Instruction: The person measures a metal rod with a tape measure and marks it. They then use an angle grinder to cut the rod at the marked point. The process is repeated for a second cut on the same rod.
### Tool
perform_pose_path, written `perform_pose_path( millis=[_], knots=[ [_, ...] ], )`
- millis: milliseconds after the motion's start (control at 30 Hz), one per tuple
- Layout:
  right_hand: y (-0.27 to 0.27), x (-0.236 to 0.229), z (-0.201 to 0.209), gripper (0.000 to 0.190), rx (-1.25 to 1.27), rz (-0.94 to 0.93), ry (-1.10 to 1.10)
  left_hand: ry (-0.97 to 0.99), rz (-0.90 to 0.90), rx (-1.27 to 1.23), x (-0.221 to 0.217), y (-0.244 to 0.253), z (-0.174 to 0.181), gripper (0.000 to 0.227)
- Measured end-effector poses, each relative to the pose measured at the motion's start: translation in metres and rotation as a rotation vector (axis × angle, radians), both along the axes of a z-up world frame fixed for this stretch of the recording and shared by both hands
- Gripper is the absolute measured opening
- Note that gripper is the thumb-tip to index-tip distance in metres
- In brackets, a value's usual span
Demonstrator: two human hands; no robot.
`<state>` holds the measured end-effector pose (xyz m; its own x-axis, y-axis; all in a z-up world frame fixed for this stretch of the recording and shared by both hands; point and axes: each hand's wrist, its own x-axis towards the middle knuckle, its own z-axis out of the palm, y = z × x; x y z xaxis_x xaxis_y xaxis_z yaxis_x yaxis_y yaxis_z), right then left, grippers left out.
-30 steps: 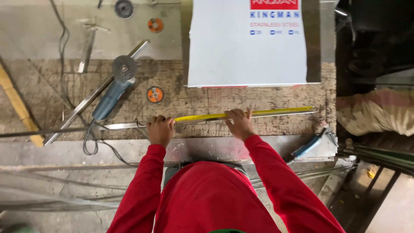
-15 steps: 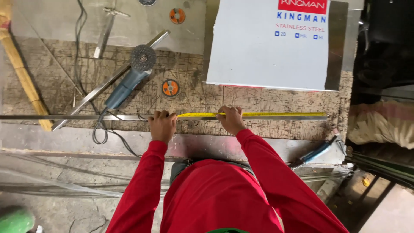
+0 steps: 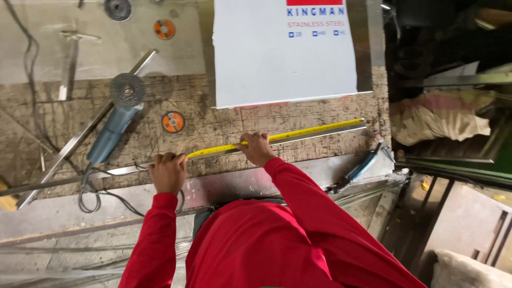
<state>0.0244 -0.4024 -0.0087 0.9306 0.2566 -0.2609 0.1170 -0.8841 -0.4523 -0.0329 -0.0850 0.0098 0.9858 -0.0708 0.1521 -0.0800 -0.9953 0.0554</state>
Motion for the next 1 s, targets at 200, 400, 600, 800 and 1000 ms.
perform_pose_path(
  millis=[200, 400, 600, 800, 1000],
  knots=[
    [-0.002, -0.001, -0.008, 0.016, 0.036, -0.02, 0.012, -0.001, 0.004, 0.059, -0.001, -0.002, -0.007, 0.003],
    [-0.007, -0.002, -0.015, 0.019, 0.054, -0.006, -0.044, 0.007, -0.006, 0.055, -0.001, -0.005, -0.005, 0.005],
    [-0.003, -0.008, -0.025, 0.022, 0.051, -0.016, -0.116, 0.001, 0.005, 0.046, -0.001, 0.002, -0.011, 0.007],
    [-0.007, -0.007, -0.017, 0.019, 0.064, -0.008, -0.058, -0.012, -0.023, 0.044, -0.003, 0.004, -0.02, 0.006],
    [-0.002, -0.003, -0.003, 0.02, 0.026, 0.011, 0.012, 0.019, 0.002, 0.017, -0.001, 0.0, 0.006, 0.006]
  ],
)
